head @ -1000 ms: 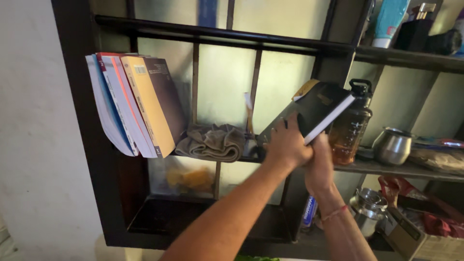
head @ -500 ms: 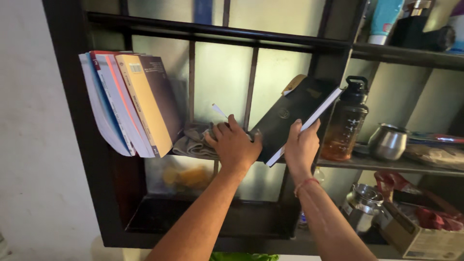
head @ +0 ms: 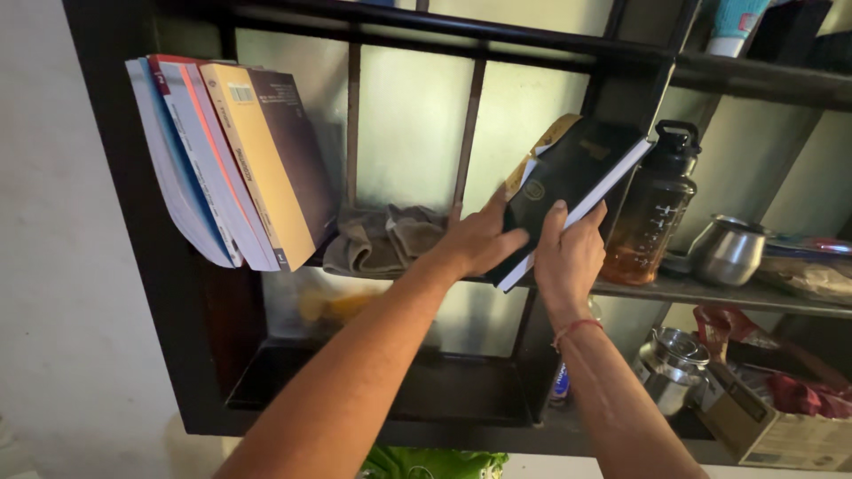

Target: The person wipes a black bookshelf with a cloth, then picks up a book, opens it briefly, and places it back on the shelf. The person continues wiping the shelf surfaces.

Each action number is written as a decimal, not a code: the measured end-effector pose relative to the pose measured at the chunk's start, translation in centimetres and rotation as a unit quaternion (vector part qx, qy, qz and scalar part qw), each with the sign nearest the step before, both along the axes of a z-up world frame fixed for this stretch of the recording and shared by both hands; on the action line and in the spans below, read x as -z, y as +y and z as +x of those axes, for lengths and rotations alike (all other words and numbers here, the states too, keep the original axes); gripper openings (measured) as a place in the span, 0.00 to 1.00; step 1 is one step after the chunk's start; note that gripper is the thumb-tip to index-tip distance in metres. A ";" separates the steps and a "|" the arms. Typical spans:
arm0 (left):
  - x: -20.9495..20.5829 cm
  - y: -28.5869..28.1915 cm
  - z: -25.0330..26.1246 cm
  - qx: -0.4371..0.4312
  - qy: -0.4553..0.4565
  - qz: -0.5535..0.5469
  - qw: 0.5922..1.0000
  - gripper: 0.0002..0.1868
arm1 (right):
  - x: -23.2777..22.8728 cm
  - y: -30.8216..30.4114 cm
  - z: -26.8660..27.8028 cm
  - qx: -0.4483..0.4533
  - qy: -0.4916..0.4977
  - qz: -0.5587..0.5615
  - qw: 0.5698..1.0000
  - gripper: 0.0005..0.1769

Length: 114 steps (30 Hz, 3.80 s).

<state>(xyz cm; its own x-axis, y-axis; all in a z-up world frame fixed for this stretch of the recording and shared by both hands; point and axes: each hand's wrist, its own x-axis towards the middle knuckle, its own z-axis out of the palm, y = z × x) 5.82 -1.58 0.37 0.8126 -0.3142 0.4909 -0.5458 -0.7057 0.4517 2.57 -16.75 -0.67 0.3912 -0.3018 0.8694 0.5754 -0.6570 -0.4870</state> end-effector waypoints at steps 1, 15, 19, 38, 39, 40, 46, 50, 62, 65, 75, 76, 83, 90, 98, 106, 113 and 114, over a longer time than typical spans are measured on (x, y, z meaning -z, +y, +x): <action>0.3 -0.1 0.1 0.023 -0.007 -0.026 0.999 0.43 | 0.3 -0.1 0.1 -0.043 0.006 0.021 0.999 0.34; 0.8 -1.1 0.1 0.143 -0.063 -0.037 0.987 0.66 | 0.4 -2.9 -0.4 -0.064 0.108 0.003 0.992 0.25; 0.9 -1.2 -0.7 0.118 -0.034 -0.023 0.992 0.69 | 1.0 -3.1 -0.3 -0.059 0.073 -0.017 0.995 0.25; 2.5 4.7 -8.0 -0.125 -0.250 0.042 0.959 0.42 | 2.8 0.1 -8.1 -0.019 -0.181 -0.072 0.981 0.33; 2.9 5.4 -8.6 -0.147 -0.221 0.076 0.961 0.44 | 3.1 0.5 -8.2 -0.010 -0.190 -0.087 0.978 0.31; 3.2 6.2 -9.2 -0.169 -0.193 0.110 0.960 0.45 | 3.5 0.9 -8.2 -0.016 -0.181 -0.083 0.980 0.32; 5.3 8.6 -10.3 -0.104 -0.238 0.140 0.955 0.50 | 4.1 1.8 -5.6 -0.054 -0.109 0.070 0.990 0.34; 5.0 8.6 -10.1 -0.110 -0.187 0.135 0.967 0.50 | 2.2 0.3 -1.9 -0.191 0.090 0.209 0.955 0.36; 4.8 -1.7 -15.5 -0.082 0.018 -0.257 0.963 0.35 | 6.9 0.1 -7.9 -0.318 -0.090 0.283 0.901 0.21; 6.8 -2.9 -14.3 0.076 -0.161 -0.366 0.913 0.32 | 7.1 -0.3 -11.6 -0.338 -0.071 0.307 0.887 0.22; 7.2 -1.5 -13.5 0.143 -0.019 -0.383 0.912 0.30 | 3.0 -5.6 -18.9 -0.358 0.093 0.339 0.865 0.23; 6.9 -1.4 -13.2 0.217 0.100 -0.407 0.882 0.39 | 2.8 -5.8 -19.2 -0.339 0.133 0.357 0.860 0.22; 13.5 -2.5 -15.4 0.278 0.228 -0.645 0.674 0.37 | 1.4 -3.5 -21.2 -0.044 0.432 -0.071 0.898 0.30; 20.7 -2.9 -16.2 0.346 0.266 -0.762 0.479 0.36 | 1.1 0.6 -23.9 -0.242 0.294 -0.277 0.882 0.37; 20.0 -3.1 -18.2 0.462 0.314 -0.719 0.414 0.36 | -1.3 -0.2 -22.9 -0.129 0.376 -0.190 0.898 0.32; 20.9 -1.0 -20.4 0.382 0.316 -0.765 0.412 0.35 | -4.0 -1.7 -22.2 -0.162 0.333 -0.196 0.908 0.38; 22.4 -0.4 -20.5 0.363 0.314 -0.777 0.408 0.34 | -2.6 -1.4 -21.9 0.048 0.289 -0.303 0.907 0.38; 22.4 -0.1 -20.5 0.359 0.312 -0.779 0.408 0.34 | -2.2 -1.2 -22.0 0.060 0.267 -0.304 0.912 0.39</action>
